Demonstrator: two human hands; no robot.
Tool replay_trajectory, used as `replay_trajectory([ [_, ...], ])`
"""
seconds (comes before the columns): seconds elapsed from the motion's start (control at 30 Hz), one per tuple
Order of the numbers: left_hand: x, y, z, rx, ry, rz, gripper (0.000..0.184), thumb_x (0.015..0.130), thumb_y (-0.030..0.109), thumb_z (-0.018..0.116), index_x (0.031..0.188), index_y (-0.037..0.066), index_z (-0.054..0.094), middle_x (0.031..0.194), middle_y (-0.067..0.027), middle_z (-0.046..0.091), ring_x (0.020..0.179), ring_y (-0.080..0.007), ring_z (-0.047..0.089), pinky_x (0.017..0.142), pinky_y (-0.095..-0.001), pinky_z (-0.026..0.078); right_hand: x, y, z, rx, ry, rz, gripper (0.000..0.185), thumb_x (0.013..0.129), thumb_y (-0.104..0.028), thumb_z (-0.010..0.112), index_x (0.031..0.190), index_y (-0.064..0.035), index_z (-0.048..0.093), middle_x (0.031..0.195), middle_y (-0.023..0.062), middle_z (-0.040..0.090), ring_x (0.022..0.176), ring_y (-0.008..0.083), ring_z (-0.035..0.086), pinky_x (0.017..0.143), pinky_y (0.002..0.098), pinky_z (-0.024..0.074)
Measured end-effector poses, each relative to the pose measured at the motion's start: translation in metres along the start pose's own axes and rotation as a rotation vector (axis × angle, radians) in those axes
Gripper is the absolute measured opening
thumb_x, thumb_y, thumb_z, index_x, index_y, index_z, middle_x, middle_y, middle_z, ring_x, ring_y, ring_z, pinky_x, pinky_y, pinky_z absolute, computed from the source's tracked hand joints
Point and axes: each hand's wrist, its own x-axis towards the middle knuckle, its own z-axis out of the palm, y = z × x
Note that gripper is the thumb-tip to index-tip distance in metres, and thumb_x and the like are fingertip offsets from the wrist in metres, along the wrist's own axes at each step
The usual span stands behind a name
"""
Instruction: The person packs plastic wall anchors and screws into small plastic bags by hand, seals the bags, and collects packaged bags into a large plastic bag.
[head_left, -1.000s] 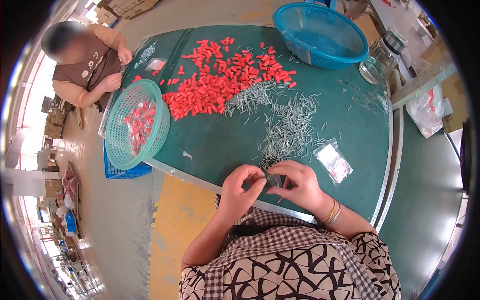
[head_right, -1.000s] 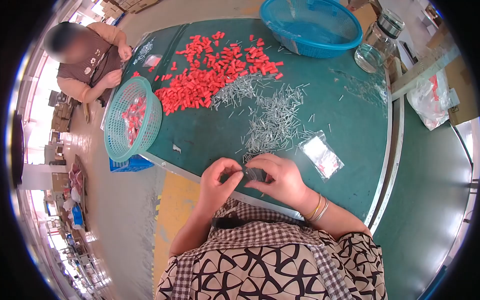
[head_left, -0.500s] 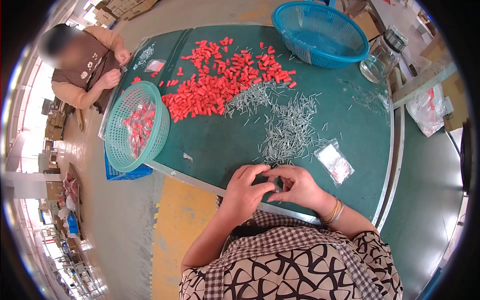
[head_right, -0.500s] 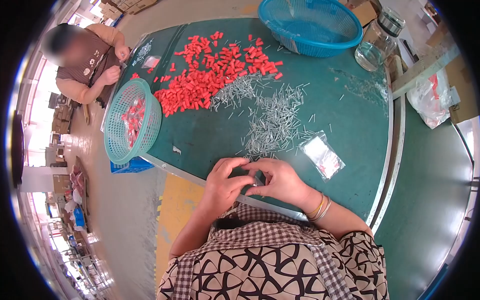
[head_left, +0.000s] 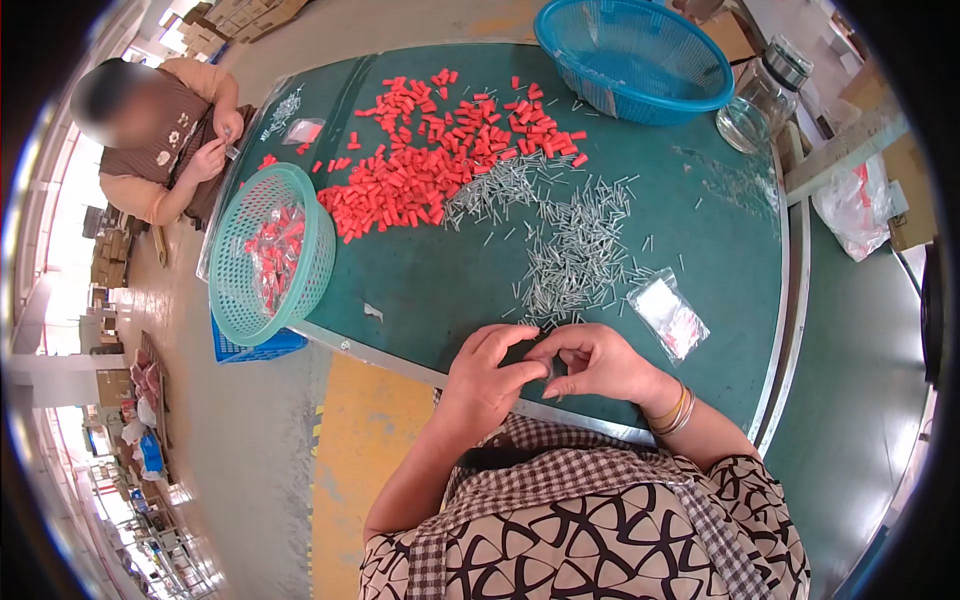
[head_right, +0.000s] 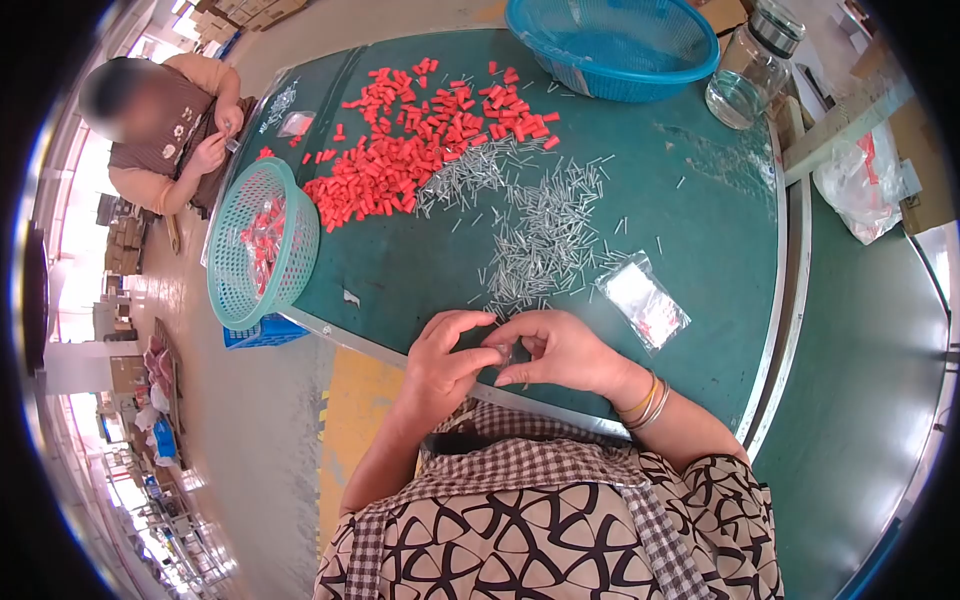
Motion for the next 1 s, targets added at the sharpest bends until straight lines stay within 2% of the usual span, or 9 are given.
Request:
replay_trajectory([
  [0.23, -0.001, 0.004, 0.002, -0.034, -0.036, -0.062, 0.023, 0.07, 0.001, 0.068, 0.092, 0.008, 0.068, 0.114, -0.0133, 0.06, 0.102, -0.0343, 0.058, 0.086, -0.0438, 0.048, 0.0, 0.004, 0.004, -0.148, 0.076, -0.065, 0.042, 0.068, -0.02, 0.086, 0.106, -0.0077, 0.07, 0.079, -0.0021, 0.062, 0.06, 0.0054, 0.043, 0.053, 0.0219, 0.0399],
  [0.53, -0.003, -0.001, 0.001, 0.006, -0.04, -0.004, 0.025, 0.067, 0.001, 0.068, 0.09, 0.009, 0.068, 0.113, -0.0117, 0.061, 0.1, -0.0334, 0.059, 0.084, -0.0437, 0.049, -0.002, -0.003, 0.01, -0.25, 0.105, -0.163, 0.044, 0.068, -0.019, 0.086, 0.106, -0.0057, 0.069, 0.085, 0.0005, 0.063, 0.061, 0.0082, 0.048, 0.054, 0.0231, 0.0441],
  [0.63, -0.003, -0.002, 0.001, 0.024, -0.043, 0.019, 0.025, 0.069, -0.001, 0.069, 0.092, 0.009, 0.069, 0.113, -0.0119, 0.061, 0.099, -0.0324, 0.06, 0.082, -0.0415, 0.05, -0.002, 0.002, 0.009, -0.187, 0.111, -0.129, 0.041, 0.069, -0.018, 0.085, 0.105, -0.006, 0.069, 0.086, 0.0, 0.064, 0.06, 0.0066, 0.045, 0.053, 0.0218, 0.0429],
  [0.73, -0.003, 0.003, 0.004, -0.152, 0.049, -0.118, 0.023, 0.072, -0.003, 0.07, 0.094, 0.006, 0.068, 0.105, -0.0122, 0.063, 0.093, -0.0313, 0.062, 0.078, -0.038, 0.051, 0.0, 0.008, 0.004, -0.065, 0.112, -0.09, 0.04, 0.07, -0.016, 0.085, 0.105, -0.0075, 0.069, 0.089, -0.0016, 0.065, 0.06, 0.004, 0.041, 0.052, 0.02, 0.0411],
  [0.83, -0.004, -0.004, -0.004, -0.207, 0.201, -0.338, 0.021, 0.075, -0.003, 0.071, 0.095, 0.003, 0.067, 0.094, -0.012, 0.065, 0.084, -0.0298, 0.063, 0.074, -0.0364, 0.051, 0.0, 0.004, 0.005, 0.007, 0.113, -0.057, 0.042, 0.069, -0.014, 0.085, 0.108, -0.009, 0.068, 0.09, -0.003, 0.065, 0.06, 0.0019, 0.038, 0.052, 0.0188, 0.0395],
  [0.87, -0.003, -0.01, -0.001, -0.172, 0.242, -0.446, 0.018, 0.074, -0.002, 0.072, 0.092, 0.001, 0.067, 0.086, -0.0125, 0.064, 0.078, -0.0303, 0.063, 0.071, -0.038, 0.051, 0.0, 0.004, 0.006, -0.01, 0.11, -0.066, 0.043, 0.069, -0.011, 0.085, 0.109, -0.0078, 0.068, 0.091, -0.002, 0.065, 0.06, 0.0015, 0.038, 0.051, 0.0184, 0.0405],
  [0.93, 0.004, -0.02, 0.001, 0.07, 0.167, -0.381, 0.018, 0.075, 0.0, 0.071, 0.091, 0.001, 0.066, 0.086, -0.0129, 0.064, 0.078, -0.0313, 0.062, 0.07, -0.0392, 0.05, 0.0, 0.002, 0.006, -0.046, 0.098, -0.085, 0.044, 0.069, -0.005, 0.084, 0.11, -0.0053, 0.067, 0.092, -0.0001, 0.065, 0.06, 0.0007, 0.038, 0.05, 0.0178, 0.0426],
  [1.0, 0.013, -0.027, 0.003, 0.306, 0.097, -0.255, 0.012, 0.078, 0.004, 0.067, 0.088, 0.001, 0.062, 0.084, -0.0127, 0.06, 0.079, -0.0321, 0.06, 0.068, -0.041, 0.049, 0.0, 0.002, 0.006, -0.074, 0.096, -0.102, 0.044, 0.069, -0.005, 0.084, 0.11, -0.0054, 0.067, 0.092, -0.0001, 0.065, 0.06, 0.0007, 0.038, 0.05, 0.0175, 0.0424],
])
